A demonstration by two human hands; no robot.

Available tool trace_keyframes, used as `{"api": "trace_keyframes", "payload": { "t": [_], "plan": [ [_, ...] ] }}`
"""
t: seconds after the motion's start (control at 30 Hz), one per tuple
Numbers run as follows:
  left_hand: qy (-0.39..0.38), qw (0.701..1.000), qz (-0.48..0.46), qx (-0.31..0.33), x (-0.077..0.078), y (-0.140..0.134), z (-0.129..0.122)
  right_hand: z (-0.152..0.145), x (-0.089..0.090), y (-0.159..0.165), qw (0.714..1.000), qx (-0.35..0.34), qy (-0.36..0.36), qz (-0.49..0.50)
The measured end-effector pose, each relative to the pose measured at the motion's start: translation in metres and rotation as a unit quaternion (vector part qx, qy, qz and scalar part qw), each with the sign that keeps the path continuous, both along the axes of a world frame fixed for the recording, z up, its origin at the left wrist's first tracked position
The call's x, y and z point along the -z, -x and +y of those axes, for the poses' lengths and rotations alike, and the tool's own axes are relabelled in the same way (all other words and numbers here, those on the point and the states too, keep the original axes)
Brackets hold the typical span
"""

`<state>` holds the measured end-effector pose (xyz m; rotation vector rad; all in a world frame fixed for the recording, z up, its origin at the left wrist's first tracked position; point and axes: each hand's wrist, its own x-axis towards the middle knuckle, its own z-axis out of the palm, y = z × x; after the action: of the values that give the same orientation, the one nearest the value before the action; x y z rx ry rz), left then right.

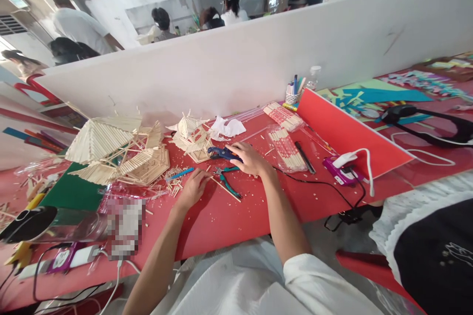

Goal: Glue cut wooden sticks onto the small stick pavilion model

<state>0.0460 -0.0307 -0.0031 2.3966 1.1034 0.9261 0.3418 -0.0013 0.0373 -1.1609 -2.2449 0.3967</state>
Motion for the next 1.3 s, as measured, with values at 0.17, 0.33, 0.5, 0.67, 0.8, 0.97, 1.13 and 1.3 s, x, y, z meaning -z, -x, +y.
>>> {"api": "trace_keyframes", "payload": {
  "t": [0.17, 0.33, 0.5, 0.67, 0.8, 0.97, 1.13, 1.3],
  "plan": [
    [0.005, 0.995, -0.062, -0.082, -0.006, 0.012, 0.004, -0.005, -0.006, 0.004, 1.000, -0.017, 0.018, 0.010],
    [0.005, 0.979, -0.130, -0.159, -0.007, 0.017, 0.006, -0.014, -0.014, 0.012, 0.999, -0.015, 0.039, -0.019],
    [0.004, 0.969, -0.164, -0.184, -0.008, 0.013, 0.002, -0.024, -0.023, 0.020, 0.996, -0.011, 0.058, -0.072],
    [-0.006, 0.971, -0.155, -0.183, -0.010, 0.007, 0.000, -0.026, -0.023, 0.021, 0.992, -0.019, 0.063, -0.108],
    [-0.018, 0.973, -0.132, -0.188, -0.009, 0.010, 0.004, -0.025, -0.022, 0.025, 0.993, -0.027, 0.053, -0.102],
    [-0.032, 0.977, -0.087, -0.194, -0.001, 0.025, 0.015, -0.025, -0.023, 0.045, 0.992, -0.026, 0.028, -0.120],
    [-0.037, 0.983, -0.048, -0.175, 0.012, 0.032, 0.026, -0.021, -0.020, 0.052, 0.991, 0.033, 0.017, -0.129],
    [-0.034, 0.986, -0.026, -0.159, 0.022, 0.031, 0.035, -0.016, -0.018, 0.050, 0.987, 0.050, 0.022, -0.150]
  ]
}}
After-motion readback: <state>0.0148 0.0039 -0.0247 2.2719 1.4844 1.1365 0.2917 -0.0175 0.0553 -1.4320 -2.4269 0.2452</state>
